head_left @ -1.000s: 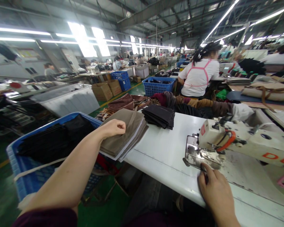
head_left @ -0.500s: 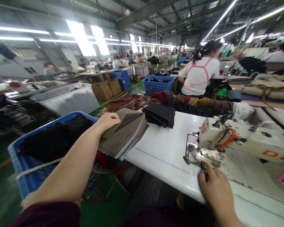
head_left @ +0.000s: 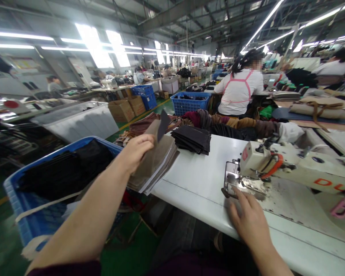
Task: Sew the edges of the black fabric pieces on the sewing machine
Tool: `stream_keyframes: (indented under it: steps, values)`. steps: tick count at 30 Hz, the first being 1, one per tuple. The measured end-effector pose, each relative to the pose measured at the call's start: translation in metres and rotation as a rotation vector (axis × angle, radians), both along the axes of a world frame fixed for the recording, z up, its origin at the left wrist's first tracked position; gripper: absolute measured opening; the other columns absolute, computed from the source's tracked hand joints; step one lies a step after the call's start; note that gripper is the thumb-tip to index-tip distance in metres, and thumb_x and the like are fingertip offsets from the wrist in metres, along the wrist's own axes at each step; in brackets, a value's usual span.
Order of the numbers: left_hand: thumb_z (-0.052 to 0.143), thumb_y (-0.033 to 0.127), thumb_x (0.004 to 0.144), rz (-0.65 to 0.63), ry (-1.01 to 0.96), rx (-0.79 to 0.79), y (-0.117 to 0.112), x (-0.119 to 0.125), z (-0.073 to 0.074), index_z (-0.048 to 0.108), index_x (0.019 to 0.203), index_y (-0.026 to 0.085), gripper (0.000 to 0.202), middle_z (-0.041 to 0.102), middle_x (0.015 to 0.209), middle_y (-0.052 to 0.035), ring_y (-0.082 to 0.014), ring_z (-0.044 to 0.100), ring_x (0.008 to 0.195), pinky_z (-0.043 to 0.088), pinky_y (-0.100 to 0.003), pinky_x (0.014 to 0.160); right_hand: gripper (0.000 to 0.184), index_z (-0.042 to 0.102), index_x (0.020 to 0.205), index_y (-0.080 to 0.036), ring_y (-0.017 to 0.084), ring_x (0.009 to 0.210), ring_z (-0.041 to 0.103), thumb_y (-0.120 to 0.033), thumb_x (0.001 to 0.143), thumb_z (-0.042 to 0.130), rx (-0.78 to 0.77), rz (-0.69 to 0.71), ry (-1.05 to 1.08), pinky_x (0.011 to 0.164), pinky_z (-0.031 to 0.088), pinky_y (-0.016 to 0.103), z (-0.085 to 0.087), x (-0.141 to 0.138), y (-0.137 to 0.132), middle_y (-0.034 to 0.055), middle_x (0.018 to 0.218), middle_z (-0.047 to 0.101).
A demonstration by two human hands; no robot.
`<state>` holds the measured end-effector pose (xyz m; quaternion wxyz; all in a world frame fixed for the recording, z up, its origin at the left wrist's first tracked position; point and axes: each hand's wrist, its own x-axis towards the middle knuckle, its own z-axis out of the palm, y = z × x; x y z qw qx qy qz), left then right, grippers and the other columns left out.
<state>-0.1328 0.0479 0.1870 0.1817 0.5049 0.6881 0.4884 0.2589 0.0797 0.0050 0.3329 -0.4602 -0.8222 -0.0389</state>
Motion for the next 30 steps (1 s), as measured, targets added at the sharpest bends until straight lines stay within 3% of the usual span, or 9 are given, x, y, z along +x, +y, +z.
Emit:
stream_keyframes:
  steps: [4, 7, 9, 11, 16, 19, 23, 26, 30]
  values:
    - [0.052, 0.022, 0.075, -0.270, 0.050, 0.058, 0.000, 0.078, -0.067, 0.056, 0.072, 0.020, 0.004, 0.069, 0.108, -0.0056, -0.0251, 0.061, 0.118, 0.047, -0.037, 0.103, 0.063, 0.030, 0.158, -0.022, 0.027, 0.129, 0.051, -0.024, 0.098, 0.050, -0.099, 0.241, 0.036, 0.106, 0.049, 0.045, 0.021, -0.029, -0.011, 0.0159, 0.148, 0.045]
    - [0.054, 0.014, 0.077, -0.353, 0.021, 0.045, -0.002, 0.129, -0.126, 0.058, 0.076, 0.020, 0.007, 0.069, 0.114, -0.0082, -0.0243, 0.060, 0.125, 0.044, -0.038, 0.108, 0.064, 0.033, 0.158, -0.029, 0.025, 0.130, 0.051, -0.014, 0.097, 0.046, -0.114, 0.341, -0.063, 0.105, 0.050, 0.044, 0.025, -0.038, -0.013, 0.0137, 0.162, 0.029]
    - [0.056, 0.014, 0.082, -0.408, 0.005, -0.028, -0.003, 0.153, -0.157, 0.060, 0.080, 0.021, 0.008, 0.070, 0.115, -0.0084, -0.0233, 0.060, 0.125, 0.044, -0.040, 0.110, 0.058, 0.044, 0.152, -0.028, 0.026, 0.128, 0.053, -0.010, 0.096, 0.046, -0.108, 0.379, -0.130, 0.105, 0.049, 0.046, 0.020, -0.036, -0.011, 0.0132, 0.160, 0.035]
    - [0.057, 0.015, 0.086, -0.444, 0.046, -0.068, -0.002, 0.163, -0.175, 0.063, 0.088, 0.021, 0.008, 0.068, 0.121, -0.0088, -0.0238, 0.057, 0.129, 0.042, -0.043, 0.113, 0.045, 0.058, 0.138, -0.024, 0.026, 0.120, 0.058, -0.011, 0.096, 0.048, -0.118, 0.401, -0.169, 0.100, 0.051, 0.046, 0.012, -0.029, -0.009, 0.0131, 0.144, 0.054]
    - [0.043, 0.002, 0.087, -0.445, 0.297, 0.004, -0.002, 0.131, -0.176, 0.066, 0.107, 0.020, 0.036, 0.063, 0.127, -0.0095, -0.0207, 0.057, 0.125, 0.043, -0.042, 0.114, 0.021, 0.068, 0.111, -0.022, 0.021, 0.099, 0.064, -0.017, 0.098, 0.053, -0.187, 0.382, -0.075, 0.091, 0.052, 0.039, -0.004, -0.003, -0.007, 0.0081, 0.109, 0.071]
    - [0.038, -0.005, 0.080, -0.602, 0.411, -0.062, -0.010, 0.097, -0.170, 0.068, 0.114, 0.022, 0.053, 0.066, 0.125, -0.0073, -0.0189, 0.059, 0.122, 0.047, -0.039, 0.111, 0.022, 0.068, 0.109, -0.023, 0.020, 0.097, 0.064, -0.015, 0.096, 0.052, -0.263, 0.336, 0.024, 0.089, 0.051, 0.037, -0.005, 0.009, -0.009, 0.0070, 0.107, 0.072]
    - [0.040, -0.007, 0.077, -0.805, 0.423, -0.181, -0.031, 0.073, -0.167, 0.058, 0.139, 0.028, 0.074, 0.051, 0.152, -0.0047, -0.0177, 0.045, 0.143, 0.035, -0.043, 0.122, 0.025, 0.069, 0.107, -0.024, 0.020, 0.096, 0.064, -0.015, 0.094, 0.050, -0.402, 0.286, 0.109, 0.087, 0.050, 0.034, -0.003, 0.020, -0.014, 0.0058, 0.102, 0.072]
    - [0.057, 0.008, 0.084, -0.833, 0.361, -0.216, -0.040, 0.073, -0.165, 0.058, 0.141, 0.028, 0.060, 0.055, 0.149, -0.0051, -0.0208, 0.045, 0.143, 0.034, -0.044, 0.123, 0.027, 0.070, 0.107, -0.025, 0.019, 0.095, 0.063, -0.017, 0.092, 0.049, -0.489, 0.230, 0.143, 0.086, 0.049, 0.032, 0.000, 0.025, -0.019, 0.0048, 0.100, 0.071]
    - [0.054, 0.031, 0.097, -0.662, 0.234, -0.218, -0.035, 0.085, -0.166, 0.075, 0.106, 0.024, 0.024, 0.071, 0.124, -0.0057, -0.0214, 0.061, 0.122, 0.046, -0.039, 0.110, 0.021, 0.071, 0.099, -0.026, 0.018, 0.086, 0.062, -0.034, 0.097, 0.053, -0.602, 0.136, 0.153, 0.079, 0.045, 0.029, 0.004, 0.029, -0.026, 0.0027, 0.088, 0.069]
